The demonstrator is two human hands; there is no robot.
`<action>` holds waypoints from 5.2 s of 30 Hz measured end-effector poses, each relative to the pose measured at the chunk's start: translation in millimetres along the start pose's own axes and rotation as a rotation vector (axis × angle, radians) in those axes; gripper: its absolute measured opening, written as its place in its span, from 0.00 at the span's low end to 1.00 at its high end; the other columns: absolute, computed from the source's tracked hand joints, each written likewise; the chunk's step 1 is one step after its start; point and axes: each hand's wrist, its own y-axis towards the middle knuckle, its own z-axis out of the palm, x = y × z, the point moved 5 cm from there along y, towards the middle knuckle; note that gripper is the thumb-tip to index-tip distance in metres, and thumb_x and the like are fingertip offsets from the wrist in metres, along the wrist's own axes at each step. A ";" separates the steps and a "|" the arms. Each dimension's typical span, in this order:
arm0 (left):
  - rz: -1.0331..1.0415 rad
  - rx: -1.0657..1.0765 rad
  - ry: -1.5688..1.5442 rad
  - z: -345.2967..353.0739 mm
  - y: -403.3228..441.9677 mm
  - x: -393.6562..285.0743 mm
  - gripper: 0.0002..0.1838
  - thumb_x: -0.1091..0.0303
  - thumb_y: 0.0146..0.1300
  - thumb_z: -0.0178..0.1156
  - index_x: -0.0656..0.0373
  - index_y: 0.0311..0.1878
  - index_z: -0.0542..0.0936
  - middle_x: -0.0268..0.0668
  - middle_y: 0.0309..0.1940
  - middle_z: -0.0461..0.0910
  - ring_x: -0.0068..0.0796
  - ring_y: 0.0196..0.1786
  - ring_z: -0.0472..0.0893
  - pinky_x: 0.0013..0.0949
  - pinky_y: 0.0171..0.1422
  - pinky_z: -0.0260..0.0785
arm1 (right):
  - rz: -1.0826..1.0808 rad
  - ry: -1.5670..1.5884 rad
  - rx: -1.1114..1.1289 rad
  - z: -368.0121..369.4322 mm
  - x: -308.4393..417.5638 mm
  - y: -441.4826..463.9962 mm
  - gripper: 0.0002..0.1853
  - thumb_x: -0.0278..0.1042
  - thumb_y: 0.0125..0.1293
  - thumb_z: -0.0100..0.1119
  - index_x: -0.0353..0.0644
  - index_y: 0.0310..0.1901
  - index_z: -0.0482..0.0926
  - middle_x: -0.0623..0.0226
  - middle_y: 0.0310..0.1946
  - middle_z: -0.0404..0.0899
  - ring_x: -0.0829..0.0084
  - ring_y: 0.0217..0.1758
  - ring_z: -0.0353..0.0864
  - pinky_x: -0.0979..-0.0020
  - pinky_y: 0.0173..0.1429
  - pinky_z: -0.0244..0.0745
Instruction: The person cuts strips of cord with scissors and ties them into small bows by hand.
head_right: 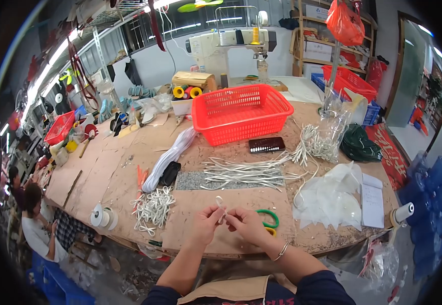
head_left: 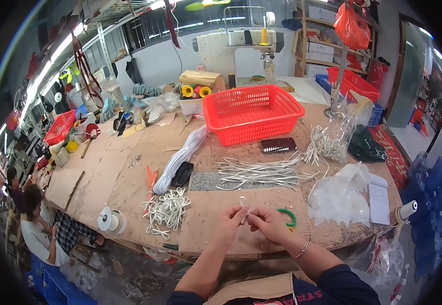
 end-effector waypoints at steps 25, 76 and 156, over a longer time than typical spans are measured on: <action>-0.031 0.199 0.352 20.4 -2.4 11.9 0.06 0.72 0.61 0.53 0.64 0.37 0.77 0.33 0.28 0.78 0.22 0.32 0.78 0.24 0.43 0.70 | -0.601 -0.858 0.150 -39.2 81.9 1.5 0.06 0.33 0.48 0.62 0.42 0.27 0.79 0.65 0.24 0.76 0.62 0.32 0.74 0.68 0.37 0.70; 0.270 -0.123 0.293 11.8 -18.3 24.1 0.05 0.79 0.54 0.59 0.66 0.35 0.77 0.35 0.29 0.78 0.21 0.33 0.79 0.22 0.39 0.73 | -0.434 -0.444 -0.228 -17.6 18.7 -20.8 0.07 0.30 0.52 0.63 0.37 0.29 0.77 0.68 0.21 0.76 0.79 0.22 0.75 0.78 0.27 0.70; 0.042 -0.048 -0.345 21.3 -13.0 31.5 0.02 0.80 0.57 0.53 0.63 0.32 0.71 0.40 0.31 0.77 0.26 0.33 0.77 0.29 0.40 0.73 | -0.026 0.064 -0.033 -29.4 8.5 -13.9 0.05 0.27 0.58 0.57 0.35 0.30 0.75 0.69 0.25 0.78 0.83 0.30 0.78 0.82 0.35 0.73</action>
